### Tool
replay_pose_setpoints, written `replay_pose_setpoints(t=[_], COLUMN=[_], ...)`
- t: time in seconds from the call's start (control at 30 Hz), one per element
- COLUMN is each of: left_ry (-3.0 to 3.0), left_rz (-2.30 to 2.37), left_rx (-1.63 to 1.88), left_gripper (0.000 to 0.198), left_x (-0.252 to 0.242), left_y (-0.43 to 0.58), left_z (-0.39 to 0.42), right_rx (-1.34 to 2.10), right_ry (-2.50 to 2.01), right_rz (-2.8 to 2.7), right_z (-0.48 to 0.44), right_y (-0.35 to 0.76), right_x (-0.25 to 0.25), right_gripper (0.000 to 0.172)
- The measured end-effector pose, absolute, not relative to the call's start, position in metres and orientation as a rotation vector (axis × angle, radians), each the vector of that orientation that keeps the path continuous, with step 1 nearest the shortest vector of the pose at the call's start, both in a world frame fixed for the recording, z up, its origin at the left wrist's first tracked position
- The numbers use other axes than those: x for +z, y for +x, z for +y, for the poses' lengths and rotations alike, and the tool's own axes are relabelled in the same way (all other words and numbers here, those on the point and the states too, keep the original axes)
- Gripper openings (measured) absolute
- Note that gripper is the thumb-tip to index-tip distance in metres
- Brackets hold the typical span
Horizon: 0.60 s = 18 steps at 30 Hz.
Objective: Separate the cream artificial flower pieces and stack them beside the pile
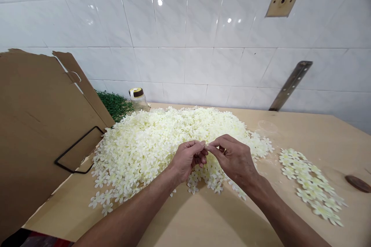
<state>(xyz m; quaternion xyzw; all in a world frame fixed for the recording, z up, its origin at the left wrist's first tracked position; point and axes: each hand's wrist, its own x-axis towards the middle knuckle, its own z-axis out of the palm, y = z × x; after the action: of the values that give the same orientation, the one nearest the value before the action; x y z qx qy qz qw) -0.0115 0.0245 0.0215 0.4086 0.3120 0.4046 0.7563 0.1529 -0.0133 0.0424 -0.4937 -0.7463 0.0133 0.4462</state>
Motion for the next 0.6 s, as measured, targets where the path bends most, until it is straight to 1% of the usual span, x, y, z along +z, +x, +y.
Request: replay_pose_setpoints(t=[0.3,0.6], left_ry=[0.853,0.833], left_rz=[0.676,0.677], left_rx=[0.879,0.851], left_gripper=[0.032,0.037], left_x=[0.0198,0.0224], left_y=[-0.011,-0.0106], left_z=[0.0257,0.0231], right_rx=[0.019,0.071], right_ry=[-1.199,-1.339], right_rz=[-1.889,-1.813], right_z=[-0.0108,-0.0113], right_y=[0.1493,0.1511], right_x=[0.0401,0.0363], right_gripper=[0.021,0.027])
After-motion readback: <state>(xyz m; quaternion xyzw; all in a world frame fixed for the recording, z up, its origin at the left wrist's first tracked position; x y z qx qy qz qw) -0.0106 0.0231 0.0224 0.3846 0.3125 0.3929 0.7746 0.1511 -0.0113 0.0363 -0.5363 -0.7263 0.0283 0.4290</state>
